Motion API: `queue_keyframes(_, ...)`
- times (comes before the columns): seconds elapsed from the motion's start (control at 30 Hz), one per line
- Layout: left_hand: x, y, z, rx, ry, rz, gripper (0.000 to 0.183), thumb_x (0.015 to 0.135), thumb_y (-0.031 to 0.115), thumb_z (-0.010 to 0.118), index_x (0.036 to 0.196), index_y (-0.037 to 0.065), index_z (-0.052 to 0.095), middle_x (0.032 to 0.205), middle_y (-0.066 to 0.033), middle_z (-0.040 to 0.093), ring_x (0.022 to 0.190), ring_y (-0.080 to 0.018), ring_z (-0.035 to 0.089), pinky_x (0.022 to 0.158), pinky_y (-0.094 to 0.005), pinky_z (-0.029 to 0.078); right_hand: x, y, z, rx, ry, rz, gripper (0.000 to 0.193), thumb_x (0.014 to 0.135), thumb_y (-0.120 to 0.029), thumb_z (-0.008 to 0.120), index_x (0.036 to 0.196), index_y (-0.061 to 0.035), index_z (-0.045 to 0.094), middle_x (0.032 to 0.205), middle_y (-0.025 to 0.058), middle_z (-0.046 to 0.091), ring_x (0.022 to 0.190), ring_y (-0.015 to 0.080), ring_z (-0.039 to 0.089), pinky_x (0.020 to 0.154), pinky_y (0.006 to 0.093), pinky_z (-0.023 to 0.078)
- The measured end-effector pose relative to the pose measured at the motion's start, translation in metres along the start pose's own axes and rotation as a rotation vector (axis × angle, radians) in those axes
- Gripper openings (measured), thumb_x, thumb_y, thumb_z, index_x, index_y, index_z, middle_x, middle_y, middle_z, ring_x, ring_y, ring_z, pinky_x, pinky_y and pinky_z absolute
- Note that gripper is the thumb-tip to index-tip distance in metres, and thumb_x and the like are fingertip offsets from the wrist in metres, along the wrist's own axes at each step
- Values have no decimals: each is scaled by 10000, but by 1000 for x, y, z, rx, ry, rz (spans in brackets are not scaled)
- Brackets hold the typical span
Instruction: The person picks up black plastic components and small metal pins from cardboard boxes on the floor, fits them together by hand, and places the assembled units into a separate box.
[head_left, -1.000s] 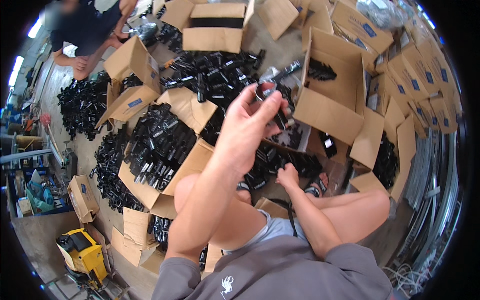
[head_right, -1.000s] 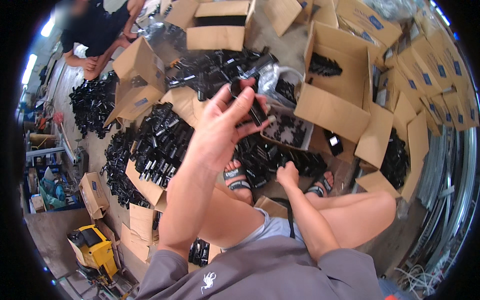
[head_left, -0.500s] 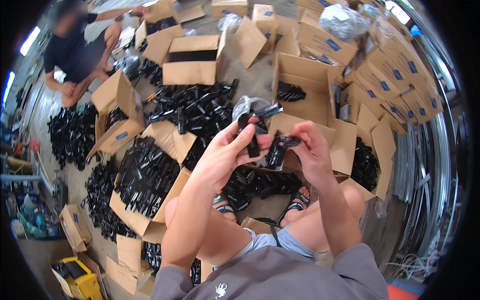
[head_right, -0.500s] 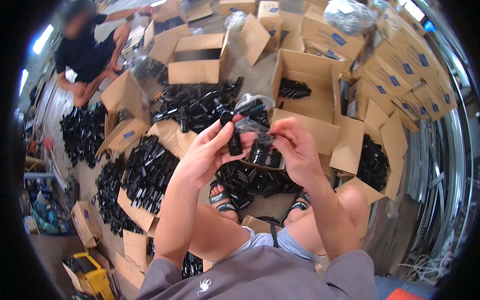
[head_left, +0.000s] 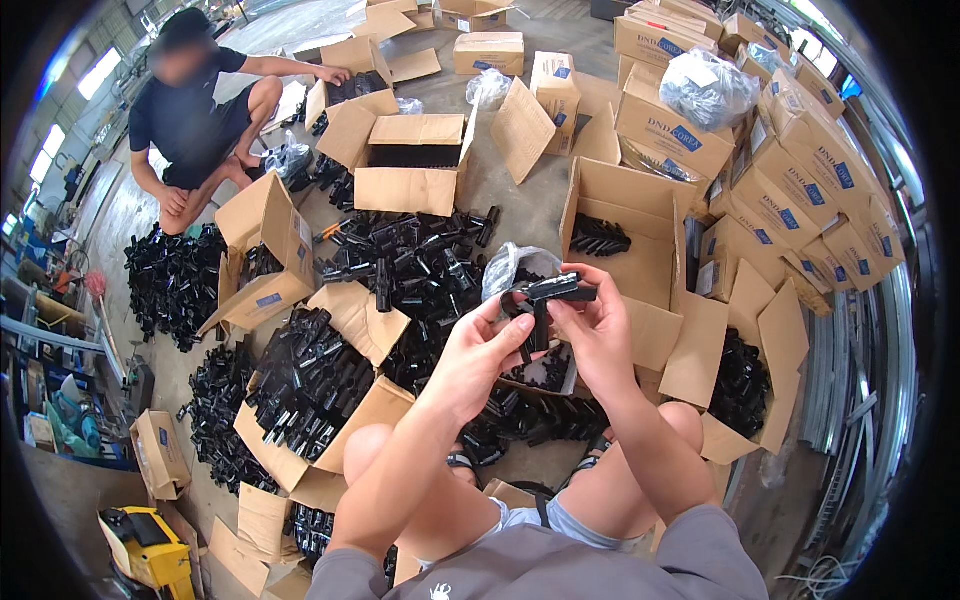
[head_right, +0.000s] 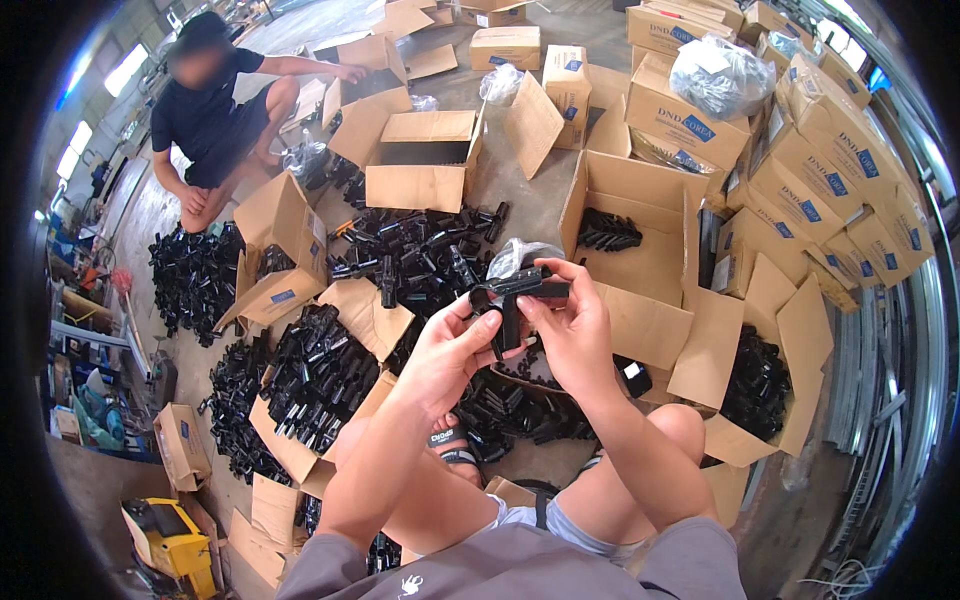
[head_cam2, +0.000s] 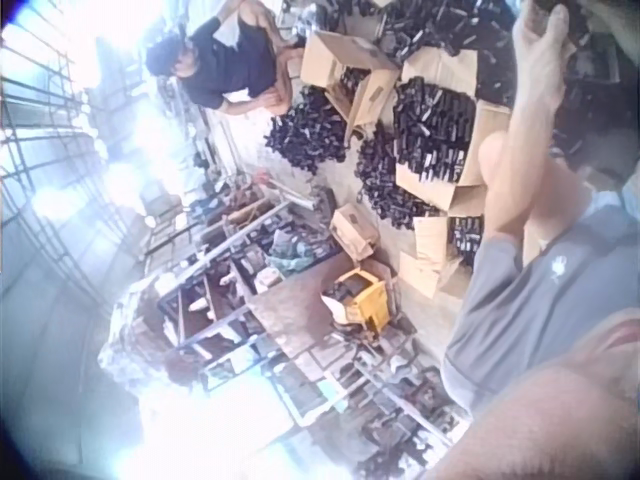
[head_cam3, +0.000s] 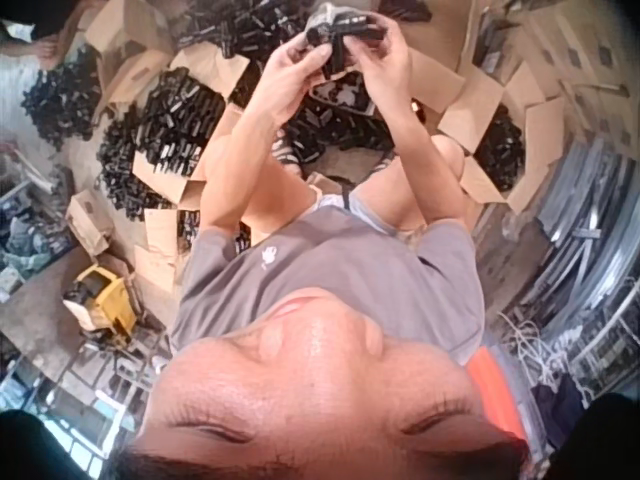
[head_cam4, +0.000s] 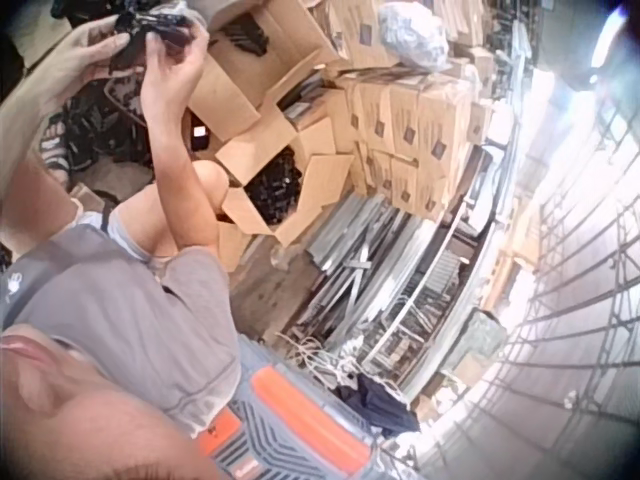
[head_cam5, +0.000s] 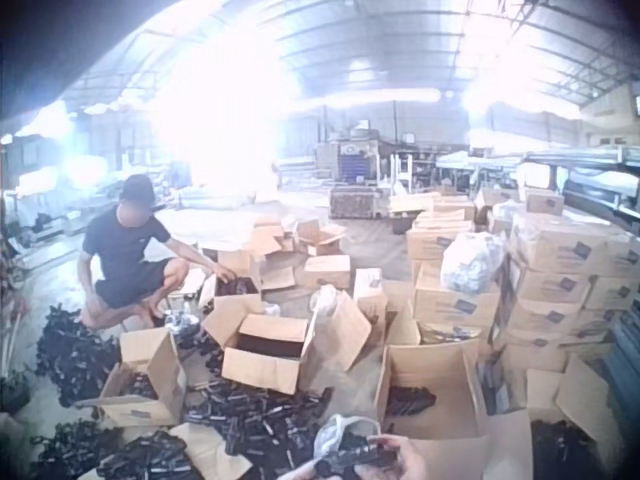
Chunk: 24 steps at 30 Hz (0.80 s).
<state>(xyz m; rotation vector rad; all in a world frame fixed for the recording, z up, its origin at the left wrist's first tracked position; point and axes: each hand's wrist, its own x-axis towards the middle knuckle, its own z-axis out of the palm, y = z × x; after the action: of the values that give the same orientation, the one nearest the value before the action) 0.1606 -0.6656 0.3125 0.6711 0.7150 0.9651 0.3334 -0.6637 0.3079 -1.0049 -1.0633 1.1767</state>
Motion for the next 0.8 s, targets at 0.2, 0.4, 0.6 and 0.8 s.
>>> queue_keyframes(0.2, 19, -5, 9, 148, 78, 74, 346, 947, 75, 751, 1273, 28, 643, 928, 53, 704, 786, 6, 585, 646, -167, 434, 6, -22, -20, 127, -10, 100, 428, 959, -83, 738, 1328, 32, 554, 1170, 93, 671, 1009, 124, 677, 903, 259, 553)
queue_keyframes(0.4, 31, -5, 26, 374, -60, 41, 373, 945, 27, 737, 1293, -25, 615, 1093, -23, 731, 960, -28, 629, 837, -204, 521, 8, -29, -45, 165, -15, 126, 439, 943, -59, 749, 1329, 24, 557, 1173, 100, 676, 1048, 120, 659, 924, 260, 548)
queue_keyframes(0.6, 39, -11, 40, 445, -134, 61, 414, 917, 14, 756, 1305, -7, 615, 1028, 15, 704, 859, -16, 621, 752, -190, 514, -1, -28, -65, 165, 1, 153, 381, 931, -30, 752, 1264, 15, 571, 1146, 99, 693, 1042, 119, 660, 931, 266, 549)
queue_keyframes(0.8, 34, -20, 45, 315, -161, 21, 473, 862, -26, 800, 1297, -11, 616, 1100, -30, 724, 980, -86, 681, 882, -252, 572, -9, -30, -66, 232, 41, 154, 378, 930, -51, 761, 1252, 15, 576, 1134, 95, 697, 1003, 123, 668, 897, 268, 565)
